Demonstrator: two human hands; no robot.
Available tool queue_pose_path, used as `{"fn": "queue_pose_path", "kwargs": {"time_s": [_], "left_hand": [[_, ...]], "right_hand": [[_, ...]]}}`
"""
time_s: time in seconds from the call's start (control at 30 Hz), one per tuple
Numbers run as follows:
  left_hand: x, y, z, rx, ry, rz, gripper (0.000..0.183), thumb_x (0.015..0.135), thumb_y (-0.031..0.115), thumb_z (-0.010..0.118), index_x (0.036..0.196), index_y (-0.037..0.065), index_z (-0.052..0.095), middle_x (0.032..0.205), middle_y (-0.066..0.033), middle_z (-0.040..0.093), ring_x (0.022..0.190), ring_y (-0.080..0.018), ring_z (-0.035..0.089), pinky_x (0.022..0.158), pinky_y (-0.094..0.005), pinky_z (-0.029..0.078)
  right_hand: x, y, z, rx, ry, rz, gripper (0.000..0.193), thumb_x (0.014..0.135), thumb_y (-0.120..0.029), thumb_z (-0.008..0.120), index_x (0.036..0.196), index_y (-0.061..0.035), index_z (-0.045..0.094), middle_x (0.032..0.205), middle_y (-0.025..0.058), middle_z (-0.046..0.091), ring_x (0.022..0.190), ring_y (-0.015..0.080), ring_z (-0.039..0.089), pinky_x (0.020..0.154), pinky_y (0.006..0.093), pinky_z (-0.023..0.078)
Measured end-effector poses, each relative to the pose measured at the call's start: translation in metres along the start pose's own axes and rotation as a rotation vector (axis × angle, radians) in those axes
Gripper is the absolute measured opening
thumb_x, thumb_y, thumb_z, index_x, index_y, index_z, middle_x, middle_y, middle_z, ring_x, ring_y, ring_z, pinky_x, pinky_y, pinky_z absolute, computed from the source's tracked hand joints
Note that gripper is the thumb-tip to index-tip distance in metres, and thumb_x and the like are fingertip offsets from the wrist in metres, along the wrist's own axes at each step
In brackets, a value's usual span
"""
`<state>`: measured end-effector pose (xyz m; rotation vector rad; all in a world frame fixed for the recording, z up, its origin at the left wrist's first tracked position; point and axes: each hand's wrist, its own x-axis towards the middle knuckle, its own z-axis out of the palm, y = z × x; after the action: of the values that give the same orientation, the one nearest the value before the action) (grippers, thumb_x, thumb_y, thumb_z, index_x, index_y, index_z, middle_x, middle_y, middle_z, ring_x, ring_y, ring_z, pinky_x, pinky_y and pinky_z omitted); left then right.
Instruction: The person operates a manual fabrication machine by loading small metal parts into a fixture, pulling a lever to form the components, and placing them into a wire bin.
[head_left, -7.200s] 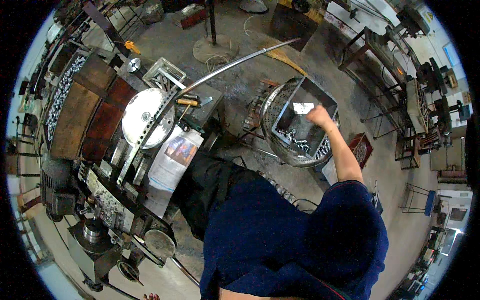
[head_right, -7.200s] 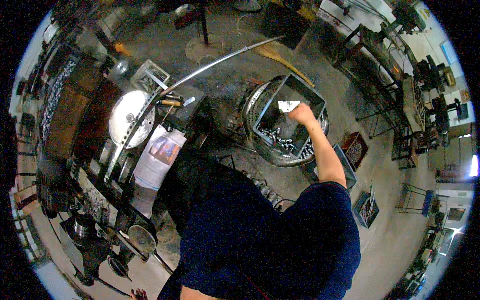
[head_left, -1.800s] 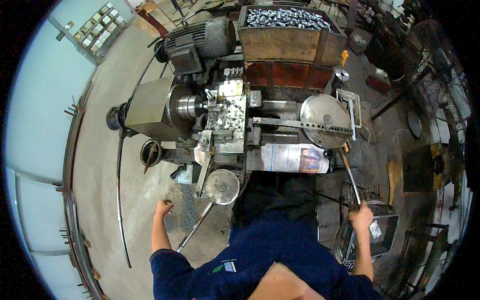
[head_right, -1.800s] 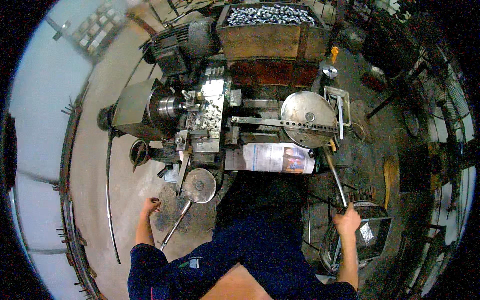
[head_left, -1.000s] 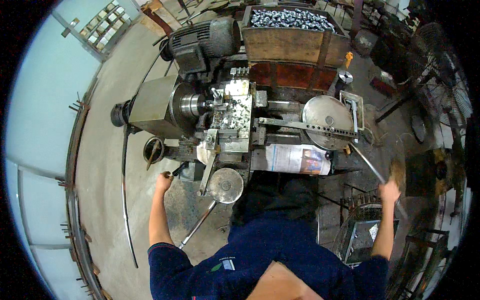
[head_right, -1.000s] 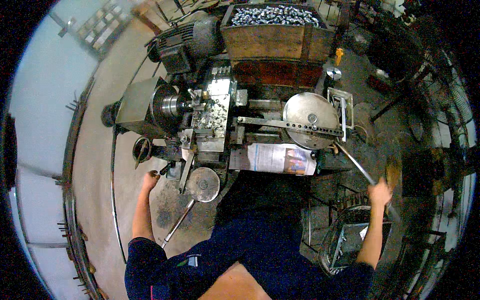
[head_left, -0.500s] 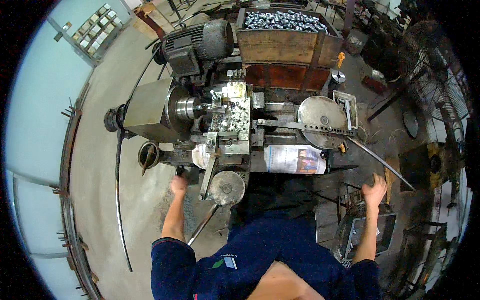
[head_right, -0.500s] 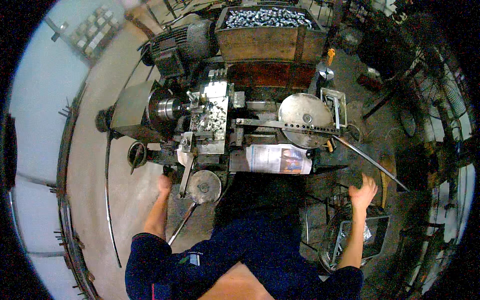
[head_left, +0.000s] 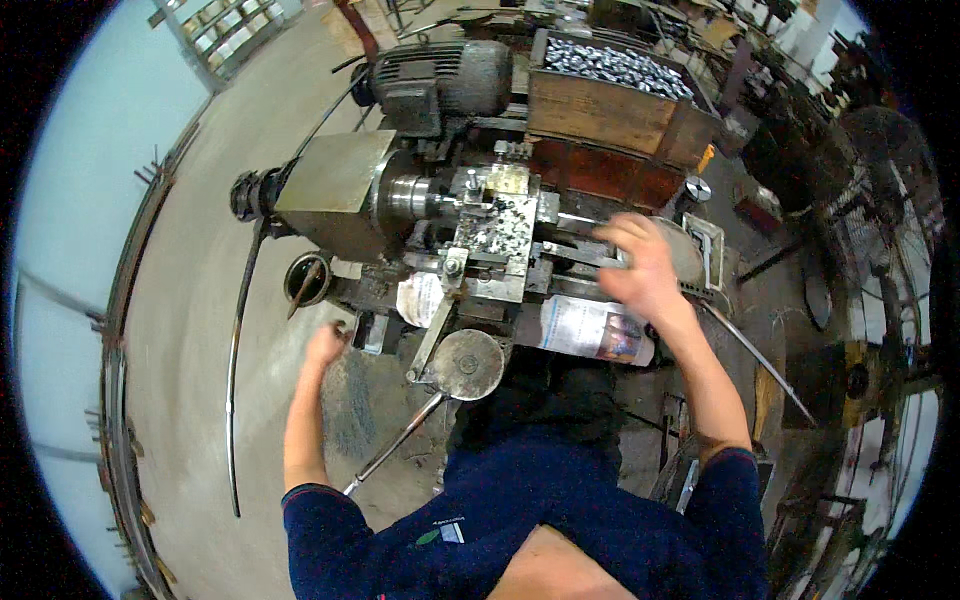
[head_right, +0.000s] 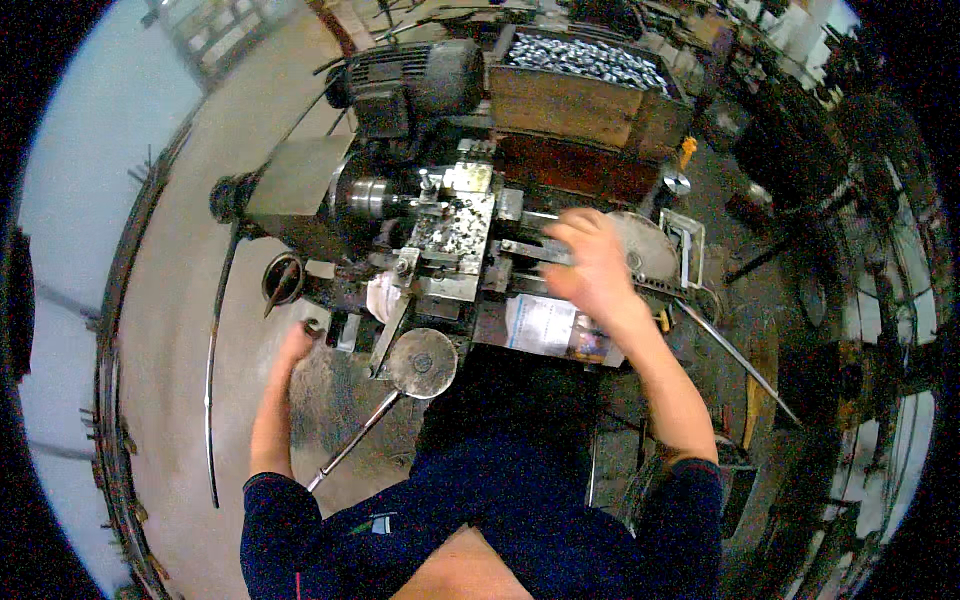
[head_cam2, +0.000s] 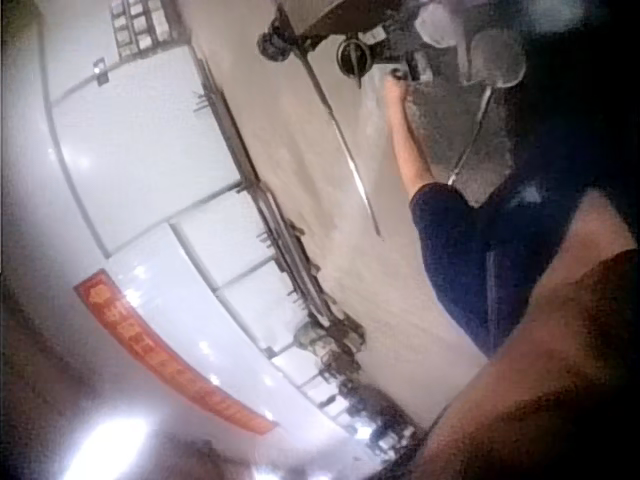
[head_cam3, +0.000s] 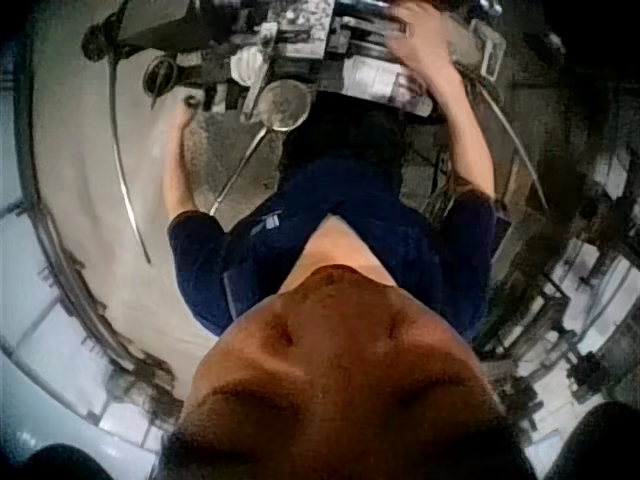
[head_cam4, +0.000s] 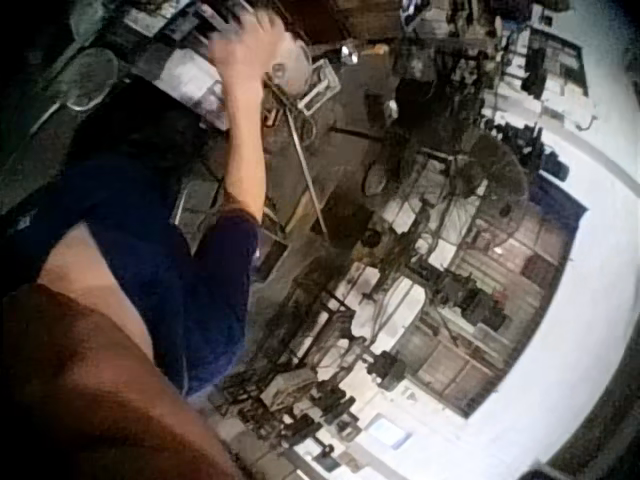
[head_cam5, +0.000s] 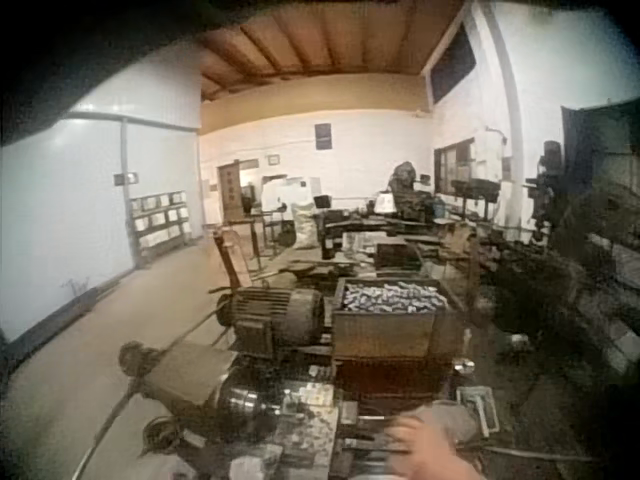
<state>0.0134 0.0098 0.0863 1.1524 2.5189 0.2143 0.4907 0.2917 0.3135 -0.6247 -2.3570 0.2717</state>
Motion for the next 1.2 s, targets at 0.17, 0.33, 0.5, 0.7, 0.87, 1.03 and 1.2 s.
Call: {"fn": "queue_pose_path", "kwargs": {"time_s": [0.17, 0.33, 0.5, 0.7, 0.87, 1.03, 1.2], "left_hand": [[-0.058, 0.016, -0.152, 0.014, 0.472, -0.053, 0.033, 0.081, 0.032, 0.057, 0.106, 0.010, 0.059, 0.088, -0.0141, 0.065, 0.082, -0.0277, 0.062, 0.070, -0.0381, 0.048], [-0.110, -0.073, -0.186, 0.071, 0.631, -0.280, 0.034, 0.084, 0.037, 0.053, 0.104, 0.010, 0.061, 0.088, -0.0161, 0.064, 0.083, -0.0309, 0.062, 0.072, -0.0396, 0.047], [-0.130, -0.110, -0.112, 0.122, 0.645, -0.600, 0.063, 0.085, 0.061, 0.029, 0.092, 0.009, 0.066, 0.083, -0.0196, 0.063, 0.084, -0.0371, 0.059, 0.075, -0.0454, 0.044], [-0.132, -0.093, -0.121, 0.029, 0.611, -0.603, 0.064, 0.085, 0.060, 0.028, 0.086, 0.009, 0.067, 0.082, -0.0174, 0.063, 0.082, -0.0364, 0.060, 0.072, -0.0437, 0.045], [-0.147, -0.071, -0.109, -0.028, 0.574, -0.592, 0.060, 0.086, 0.057, 0.032, 0.082, 0.007, 0.065, 0.080, -0.0199, 0.062, 0.081, -0.0378, 0.059, 0.071, -0.0458, 0.044], [-0.165, 0.025, -0.100, 0.069, 0.639, -0.589, 0.038, 0.076, 0.044, 0.056, 0.081, 0.007, 0.060, 0.077, -0.0178, 0.063, 0.074, -0.0375, 0.060, 0.066, -0.0463, 0.046], [-0.172, 0.021, -0.095, 0.009, 0.611, -0.603, 0.033, 0.073, 0.039, 0.058, 0.083, 0.007, 0.059, 0.077, -0.0184, 0.063, 0.074, -0.0375, 0.060, 0.067, -0.0463, 0.046]], "right_hand": [[0.108, -0.057, 0.085, -0.073, -0.117, -0.391, 0.028, 0.049, -0.016, 0.062, 0.074, -0.0044, 0.065, 0.090, 0.0136, 0.058, 0.094, 0.0299, 0.052, 0.088, 0.0391, 0.038], [0.157, -0.074, 0.150, -0.364, -0.622, -0.265, 0.029, 0.056, -0.026, 0.063, 0.077, -0.0070, 0.067, 0.087, 0.0153, 0.062, 0.089, 0.0303, 0.056, 0.091, 0.0385, 0.037], [0.160, -0.075, 0.165, -0.328, -0.633, -0.232, 0.023, 0.055, -0.022, 0.061, 0.072, -0.0069, 0.066, 0.079, 0.0144, 0.064, 0.081, 0.0296, 0.060, 0.078, 0.0357, 0.045], [0.157, -0.075, 0.165, -0.362, -0.652, -0.244, 0.021, 0.059, -0.020, 0.059, 0.074, -0.0068, 0.066, 0.080, 0.0141, 0.064, 0.083, 0.0302, 0.059, 0.081, 0.0353, 0.044], [0.160, -0.075, 0.169, -0.339, -0.667, -0.208, 0.021, 0.060, -0.019, 0.060, 0.076, -0.0072, 0.066, 0.084, 0.0141, 0.064, 0.086, 0.0302, 0.058, 0.082, 0.0350, 0.044], [0.161, -0.072, 0.169, -0.350, -0.681, -0.123, 0.024, 0.058, -0.021, 0.064, 0.076, -0.0054, 0.066, 0.086, 0.0149, 0.064, 0.091, 0.0300, 0.058, 0.084, 0.0361, 0.043], [0.156, -0.079, 0.164, -0.371, -0.695, -0.187, 0.023, 0.059, -0.021, 0.063, 0.076, -0.0058, 0.066, 0.085, 0.0144, 0.064, 0.088, 0.0300, 0.058, 0.084, 0.0350, 0.042]]}}
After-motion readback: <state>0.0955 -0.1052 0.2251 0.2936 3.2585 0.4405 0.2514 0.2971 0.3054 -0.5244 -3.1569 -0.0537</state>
